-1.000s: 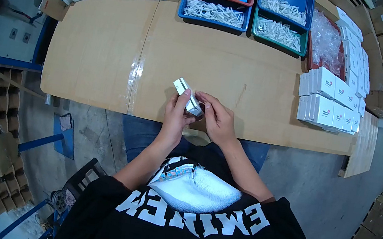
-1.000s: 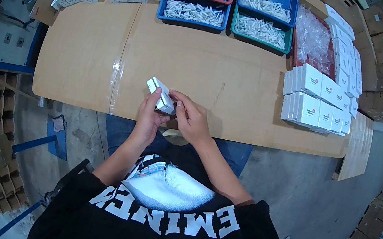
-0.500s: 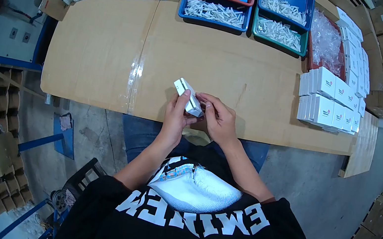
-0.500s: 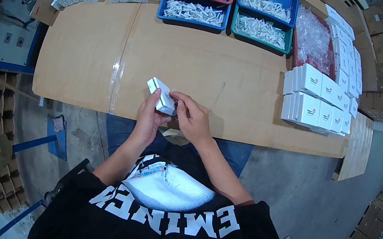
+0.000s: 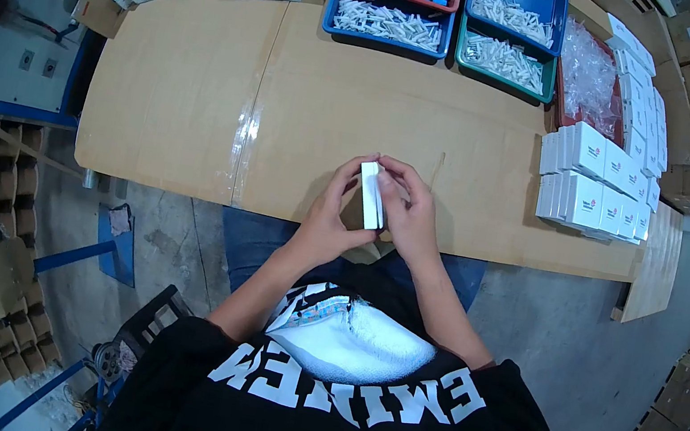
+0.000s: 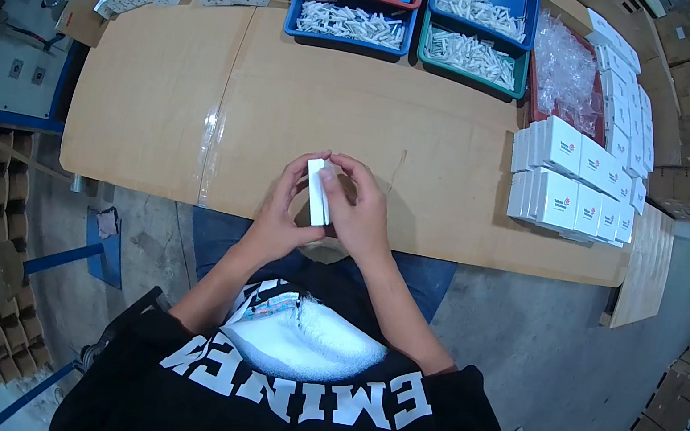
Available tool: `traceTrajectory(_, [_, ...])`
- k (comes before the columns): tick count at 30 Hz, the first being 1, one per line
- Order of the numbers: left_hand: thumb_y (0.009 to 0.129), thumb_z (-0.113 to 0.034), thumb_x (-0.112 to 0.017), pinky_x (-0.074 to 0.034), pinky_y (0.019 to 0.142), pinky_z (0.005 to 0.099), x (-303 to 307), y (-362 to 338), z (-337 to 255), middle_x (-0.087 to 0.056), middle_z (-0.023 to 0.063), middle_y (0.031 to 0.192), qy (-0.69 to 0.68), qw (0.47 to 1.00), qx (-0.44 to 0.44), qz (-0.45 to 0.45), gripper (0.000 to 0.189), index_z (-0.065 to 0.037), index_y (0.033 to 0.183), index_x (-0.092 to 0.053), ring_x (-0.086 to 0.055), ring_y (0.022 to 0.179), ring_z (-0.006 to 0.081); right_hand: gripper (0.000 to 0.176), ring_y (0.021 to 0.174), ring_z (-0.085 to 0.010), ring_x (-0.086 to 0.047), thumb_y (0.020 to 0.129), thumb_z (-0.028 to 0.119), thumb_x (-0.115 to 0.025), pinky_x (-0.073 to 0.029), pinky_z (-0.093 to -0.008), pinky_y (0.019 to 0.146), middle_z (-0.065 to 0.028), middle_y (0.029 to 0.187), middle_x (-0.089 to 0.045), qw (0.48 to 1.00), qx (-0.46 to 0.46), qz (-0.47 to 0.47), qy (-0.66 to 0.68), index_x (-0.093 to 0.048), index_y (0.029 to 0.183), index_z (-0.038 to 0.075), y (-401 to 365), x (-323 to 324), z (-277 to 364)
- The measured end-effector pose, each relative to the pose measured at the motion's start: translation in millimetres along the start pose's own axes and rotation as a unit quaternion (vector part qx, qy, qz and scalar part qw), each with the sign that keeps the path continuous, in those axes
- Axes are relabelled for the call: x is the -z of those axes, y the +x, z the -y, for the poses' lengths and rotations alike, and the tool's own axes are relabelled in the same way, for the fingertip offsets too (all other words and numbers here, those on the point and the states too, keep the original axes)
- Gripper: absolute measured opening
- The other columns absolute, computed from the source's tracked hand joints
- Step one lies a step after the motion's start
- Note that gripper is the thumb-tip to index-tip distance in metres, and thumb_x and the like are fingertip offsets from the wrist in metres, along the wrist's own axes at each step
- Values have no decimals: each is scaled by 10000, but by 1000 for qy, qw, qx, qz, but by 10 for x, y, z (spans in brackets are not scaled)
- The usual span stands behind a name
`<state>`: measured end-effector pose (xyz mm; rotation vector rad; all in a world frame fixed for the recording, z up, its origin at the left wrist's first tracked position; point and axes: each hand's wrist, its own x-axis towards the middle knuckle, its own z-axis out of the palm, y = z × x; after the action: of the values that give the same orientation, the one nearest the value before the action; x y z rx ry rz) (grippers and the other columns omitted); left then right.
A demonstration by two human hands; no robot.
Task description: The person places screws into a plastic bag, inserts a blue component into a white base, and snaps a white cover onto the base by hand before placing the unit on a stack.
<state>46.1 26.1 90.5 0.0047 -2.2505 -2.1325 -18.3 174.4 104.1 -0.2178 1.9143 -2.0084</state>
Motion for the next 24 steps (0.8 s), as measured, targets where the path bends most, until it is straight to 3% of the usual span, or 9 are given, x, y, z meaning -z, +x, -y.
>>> traceTrajectory(2, [657, 23, -836, -335, 1250, 497, -34, 4, -26, -411, 111, 1604, -8, 1000, 1, -1, 1041, -100, 1566, -344, -393, 1509, 294, 452, 1091, -169, -677, 987, 263, -756, -552, -322, 913, -127, 1180, -709, 998, -21, 10, -50, -613, 1324, -2, -15, -12, 52])
traceTrajectory(4, [675, 70, -823, -412, 1199, 526, -40, -12, -94, -379, 82, 1621, -12, 999, 41, 7, 1034, -129, 1573, -349, -415, 1490, 283, 447, 1043, -160, -680, 992, 260, -750, -558, -321, 873, -118, 1148, -716, 999, -28, 9, -45, -619, 1332, 1, -24, -13, 22])
traceTrajectory(11, [709, 74, -829, -475, 1153, 497, -57, -34, -20, -368, 77, 1610, -70, 997, 24, 0, 1008, -125, 1572, -350, -436, 1465, 258, 481, 835, -74, -616, 1021, 270, -717, -520, -258, 713, -51, 954, -711, 999, -40, 11, -11, -632, 1410, 0, -57, -16, -44])
traceTrajectory(24, [669, 29, -861, -493, 1135, 510, -52, -66, -24, -363, 111, 1611, -61, 998, 18, -13, 1036, -129, 1555, -348, -400, 1494, 287, 454, 834, -64, -614, 1088, 276, -605, -528, -257, 751, -12, 944, -699, 997, -53, 53, -14, -603, 1441, -9, -81, 28, 144])
